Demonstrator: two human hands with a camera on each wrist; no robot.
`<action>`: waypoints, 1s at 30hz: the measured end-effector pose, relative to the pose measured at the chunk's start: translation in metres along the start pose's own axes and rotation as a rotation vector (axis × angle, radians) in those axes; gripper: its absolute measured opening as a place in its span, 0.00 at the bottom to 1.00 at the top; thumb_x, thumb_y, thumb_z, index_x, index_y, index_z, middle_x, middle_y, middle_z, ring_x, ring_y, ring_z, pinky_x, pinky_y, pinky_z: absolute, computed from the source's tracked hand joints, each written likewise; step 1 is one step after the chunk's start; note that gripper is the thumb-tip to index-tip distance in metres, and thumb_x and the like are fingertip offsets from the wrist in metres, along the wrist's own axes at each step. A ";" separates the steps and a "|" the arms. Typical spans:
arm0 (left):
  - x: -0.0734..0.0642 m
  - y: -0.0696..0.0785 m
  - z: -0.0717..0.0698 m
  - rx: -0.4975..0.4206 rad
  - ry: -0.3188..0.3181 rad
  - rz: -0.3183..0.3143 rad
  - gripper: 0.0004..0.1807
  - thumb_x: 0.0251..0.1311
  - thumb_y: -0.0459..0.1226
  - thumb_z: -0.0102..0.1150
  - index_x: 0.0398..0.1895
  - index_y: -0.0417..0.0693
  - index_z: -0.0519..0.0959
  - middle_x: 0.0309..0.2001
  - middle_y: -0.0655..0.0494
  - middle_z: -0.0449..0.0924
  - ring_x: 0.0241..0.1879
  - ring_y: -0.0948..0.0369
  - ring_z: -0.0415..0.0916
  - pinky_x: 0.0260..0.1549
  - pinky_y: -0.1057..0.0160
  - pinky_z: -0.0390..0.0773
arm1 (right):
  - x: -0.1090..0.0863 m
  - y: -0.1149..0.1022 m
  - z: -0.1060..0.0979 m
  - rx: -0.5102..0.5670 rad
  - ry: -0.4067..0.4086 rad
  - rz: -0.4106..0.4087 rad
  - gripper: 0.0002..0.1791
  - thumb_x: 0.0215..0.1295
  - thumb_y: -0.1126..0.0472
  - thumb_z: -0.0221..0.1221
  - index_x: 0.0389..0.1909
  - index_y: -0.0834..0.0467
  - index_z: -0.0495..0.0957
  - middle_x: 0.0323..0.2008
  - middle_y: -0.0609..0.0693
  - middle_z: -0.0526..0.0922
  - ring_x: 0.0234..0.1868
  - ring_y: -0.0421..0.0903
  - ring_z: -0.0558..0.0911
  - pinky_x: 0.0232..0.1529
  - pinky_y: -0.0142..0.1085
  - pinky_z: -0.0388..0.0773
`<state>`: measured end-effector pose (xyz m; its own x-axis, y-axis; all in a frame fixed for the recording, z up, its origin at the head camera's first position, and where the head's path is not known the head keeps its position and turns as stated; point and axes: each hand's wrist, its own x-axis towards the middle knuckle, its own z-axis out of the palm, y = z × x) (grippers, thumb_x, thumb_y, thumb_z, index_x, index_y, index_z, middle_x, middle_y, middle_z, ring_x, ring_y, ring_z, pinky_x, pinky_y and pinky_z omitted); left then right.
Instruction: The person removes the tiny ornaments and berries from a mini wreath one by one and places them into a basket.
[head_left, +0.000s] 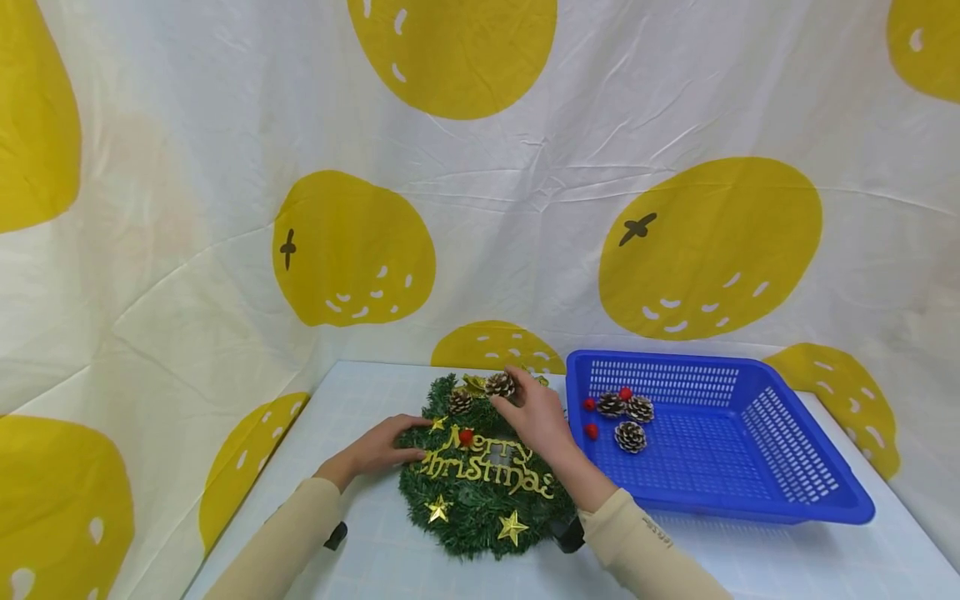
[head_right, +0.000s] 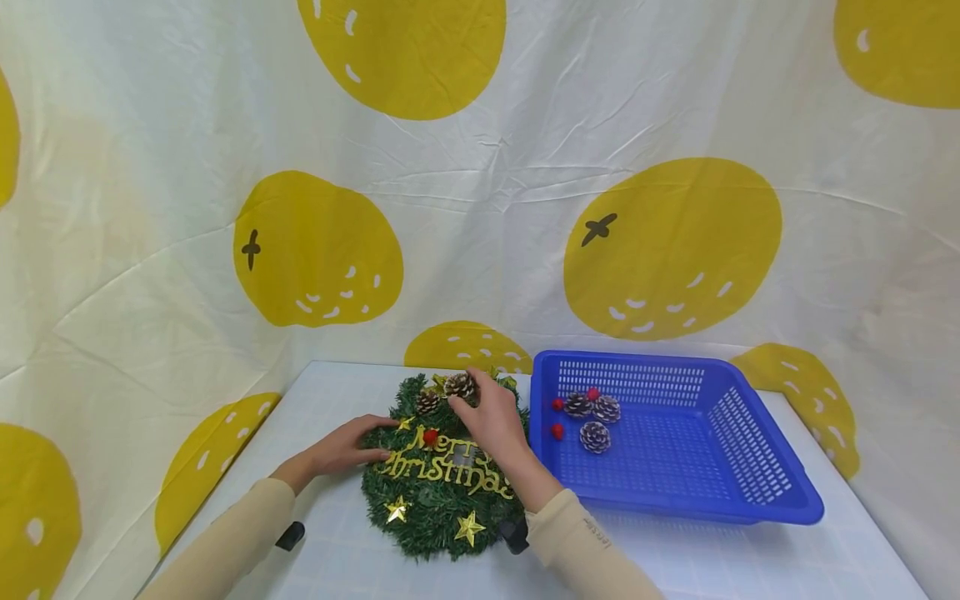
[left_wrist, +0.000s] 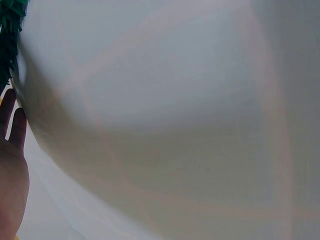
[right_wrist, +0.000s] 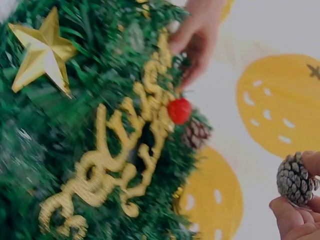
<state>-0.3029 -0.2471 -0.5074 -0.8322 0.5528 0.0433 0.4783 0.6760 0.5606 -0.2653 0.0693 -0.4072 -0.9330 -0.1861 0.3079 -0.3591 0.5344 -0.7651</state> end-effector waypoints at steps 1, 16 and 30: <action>0.000 0.000 0.000 0.001 0.000 0.001 0.33 0.64 0.54 0.60 0.68 0.49 0.69 0.65 0.45 0.69 0.66 0.44 0.63 0.64 0.40 0.62 | 0.002 -0.001 -0.003 -0.008 0.012 -0.003 0.30 0.66 0.54 0.63 0.66 0.60 0.70 0.38 0.53 0.82 0.32 0.47 0.79 0.26 0.38 0.70; 0.001 0.001 -0.001 0.006 -0.005 0.006 0.33 0.64 0.53 0.60 0.68 0.49 0.70 0.66 0.46 0.69 0.66 0.45 0.63 0.65 0.41 0.62 | 0.013 0.008 -0.046 -0.105 0.030 0.049 0.30 0.66 0.55 0.64 0.66 0.60 0.70 0.25 0.49 0.71 0.21 0.44 0.63 0.24 0.37 0.59; 0.001 0.004 -0.002 0.012 -0.008 0.005 0.33 0.65 0.51 0.60 0.68 0.46 0.69 0.65 0.45 0.69 0.66 0.44 0.64 0.64 0.41 0.62 | 0.021 0.019 -0.084 -0.132 0.086 0.202 0.32 0.66 0.55 0.62 0.68 0.62 0.68 0.53 0.64 0.80 0.50 0.59 0.80 0.47 0.52 0.77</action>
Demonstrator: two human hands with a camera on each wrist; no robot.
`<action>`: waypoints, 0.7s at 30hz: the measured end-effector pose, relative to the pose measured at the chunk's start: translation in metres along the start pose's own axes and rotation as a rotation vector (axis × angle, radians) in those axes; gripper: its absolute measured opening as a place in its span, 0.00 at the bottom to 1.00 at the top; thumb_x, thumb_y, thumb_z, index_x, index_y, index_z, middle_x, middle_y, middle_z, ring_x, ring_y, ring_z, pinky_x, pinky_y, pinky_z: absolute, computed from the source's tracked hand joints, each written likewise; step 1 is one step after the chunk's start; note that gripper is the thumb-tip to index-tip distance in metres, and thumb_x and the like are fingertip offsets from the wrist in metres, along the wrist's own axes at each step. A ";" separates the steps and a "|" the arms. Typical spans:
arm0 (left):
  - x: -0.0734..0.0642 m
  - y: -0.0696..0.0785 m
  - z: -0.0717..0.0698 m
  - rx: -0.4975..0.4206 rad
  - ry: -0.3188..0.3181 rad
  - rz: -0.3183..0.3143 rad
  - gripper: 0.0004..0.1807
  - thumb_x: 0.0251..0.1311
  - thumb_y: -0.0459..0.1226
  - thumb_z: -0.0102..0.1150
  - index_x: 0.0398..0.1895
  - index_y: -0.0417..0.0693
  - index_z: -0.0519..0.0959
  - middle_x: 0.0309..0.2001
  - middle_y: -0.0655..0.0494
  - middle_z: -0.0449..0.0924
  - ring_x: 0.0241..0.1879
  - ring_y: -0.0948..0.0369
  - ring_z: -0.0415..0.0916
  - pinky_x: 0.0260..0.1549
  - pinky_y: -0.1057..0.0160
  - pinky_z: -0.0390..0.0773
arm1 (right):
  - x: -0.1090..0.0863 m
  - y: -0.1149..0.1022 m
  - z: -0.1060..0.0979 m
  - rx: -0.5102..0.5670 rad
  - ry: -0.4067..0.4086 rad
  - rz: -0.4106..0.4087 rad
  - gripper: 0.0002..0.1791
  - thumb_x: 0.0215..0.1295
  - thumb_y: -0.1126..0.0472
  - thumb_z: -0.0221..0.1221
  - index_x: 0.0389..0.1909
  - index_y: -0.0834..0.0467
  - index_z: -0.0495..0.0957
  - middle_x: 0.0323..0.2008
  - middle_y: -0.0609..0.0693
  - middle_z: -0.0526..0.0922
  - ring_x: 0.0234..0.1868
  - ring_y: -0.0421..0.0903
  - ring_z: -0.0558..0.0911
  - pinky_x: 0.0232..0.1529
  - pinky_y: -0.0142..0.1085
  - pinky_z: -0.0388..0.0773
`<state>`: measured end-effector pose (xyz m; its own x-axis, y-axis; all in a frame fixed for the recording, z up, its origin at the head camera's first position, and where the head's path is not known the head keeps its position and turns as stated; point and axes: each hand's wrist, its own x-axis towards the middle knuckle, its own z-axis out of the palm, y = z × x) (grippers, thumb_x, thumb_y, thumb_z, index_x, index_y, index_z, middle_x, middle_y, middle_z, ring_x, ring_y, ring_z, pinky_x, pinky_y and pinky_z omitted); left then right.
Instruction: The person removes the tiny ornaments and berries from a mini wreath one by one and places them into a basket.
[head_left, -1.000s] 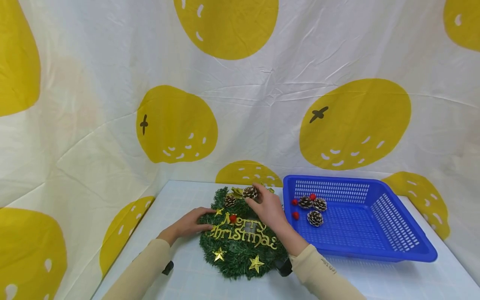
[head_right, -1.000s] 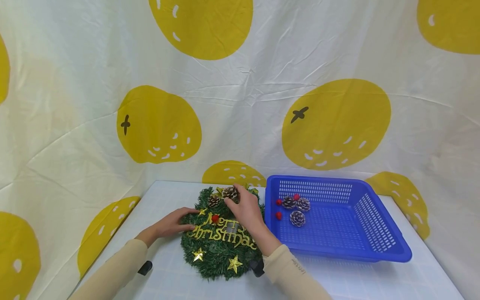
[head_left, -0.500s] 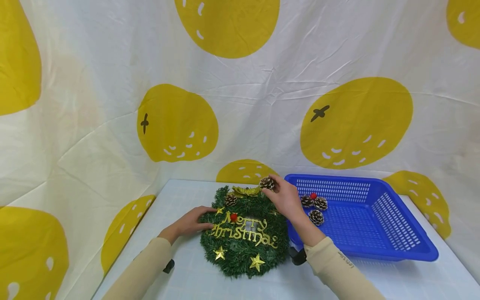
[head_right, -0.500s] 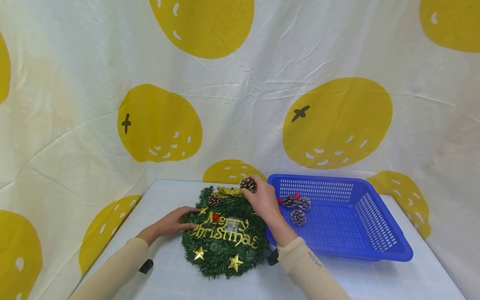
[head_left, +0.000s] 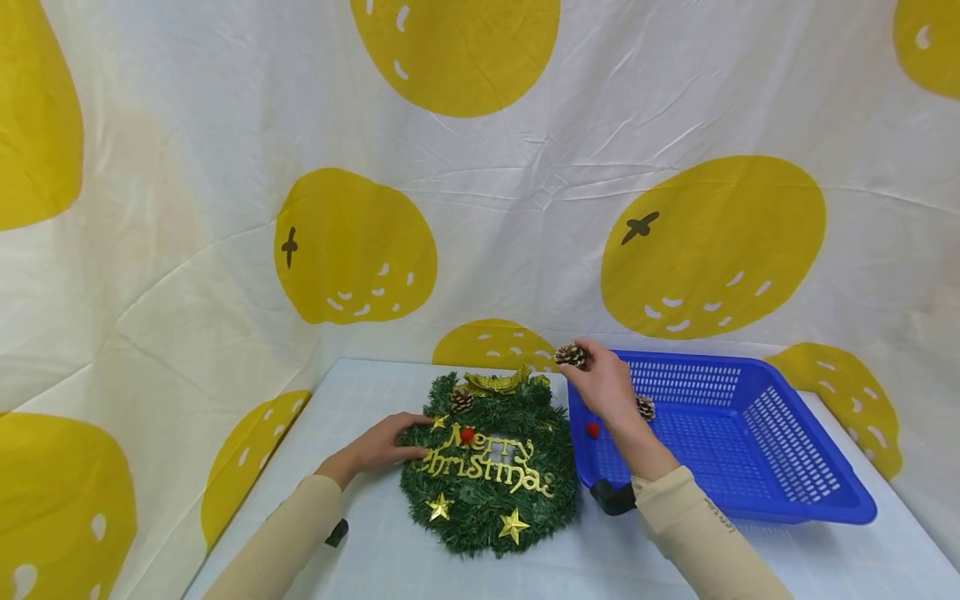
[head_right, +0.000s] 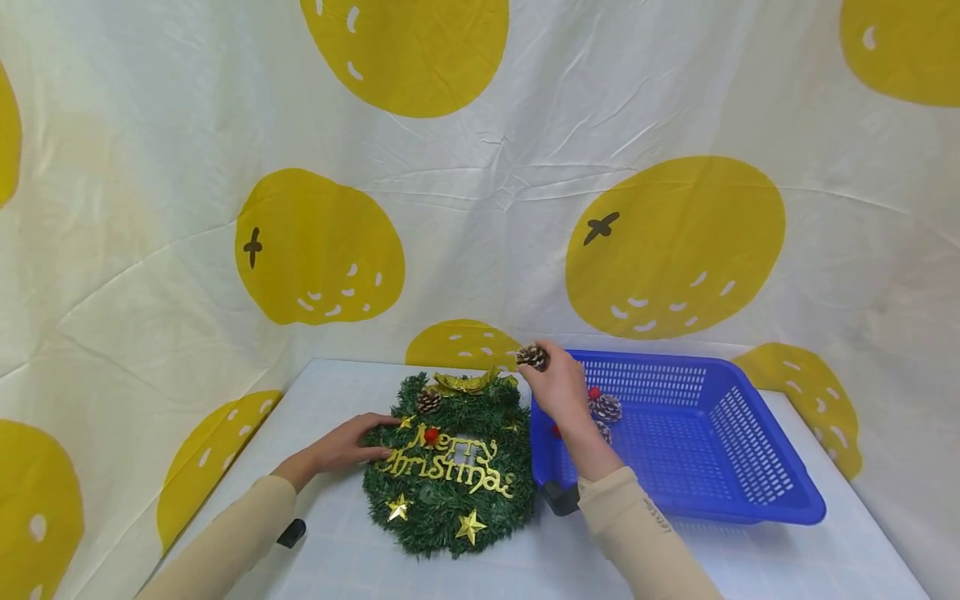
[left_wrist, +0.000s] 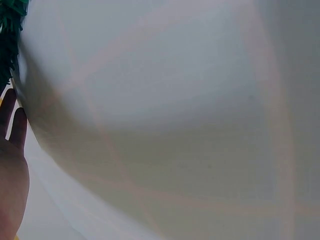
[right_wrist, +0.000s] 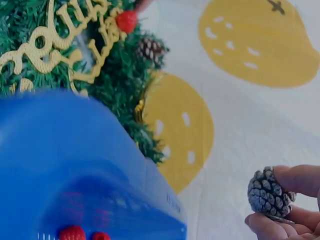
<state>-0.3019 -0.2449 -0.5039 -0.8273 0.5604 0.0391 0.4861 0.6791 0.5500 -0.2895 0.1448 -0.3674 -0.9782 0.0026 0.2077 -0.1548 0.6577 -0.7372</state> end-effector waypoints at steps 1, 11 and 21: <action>0.000 0.000 0.000 0.000 0.000 0.000 0.33 0.65 0.51 0.60 0.68 0.46 0.69 0.65 0.45 0.69 0.66 0.44 0.64 0.64 0.41 0.63 | 0.001 0.001 -0.002 0.003 -0.002 0.008 0.32 0.66 0.55 0.62 0.68 0.62 0.67 0.54 0.65 0.79 0.51 0.60 0.79 0.48 0.53 0.77; -0.001 -0.002 0.001 -0.014 0.002 0.001 0.33 0.64 0.52 0.61 0.68 0.47 0.70 0.65 0.45 0.70 0.66 0.45 0.64 0.64 0.41 0.63 | 0.006 0.015 -0.015 0.006 0.003 0.059 0.35 0.67 0.52 0.61 0.70 0.63 0.64 0.64 0.66 0.70 0.58 0.63 0.74 0.55 0.56 0.73; 0.000 -0.005 0.002 -0.012 0.006 0.003 0.34 0.64 0.54 0.60 0.68 0.48 0.70 0.65 0.46 0.70 0.66 0.45 0.64 0.64 0.41 0.63 | 0.014 0.033 -0.028 -0.065 0.024 0.074 0.35 0.68 0.53 0.59 0.71 0.65 0.62 0.60 0.67 0.74 0.56 0.63 0.74 0.54 0.56 0.73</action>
<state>-0.3038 -0.2475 -0.5087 -0.8278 0.5591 0.0456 0.4847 0.6718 0.5602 -0.3042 0.1876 -0.3712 -0.9829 0.0707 0.1700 -0.0719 0.7025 -0.7080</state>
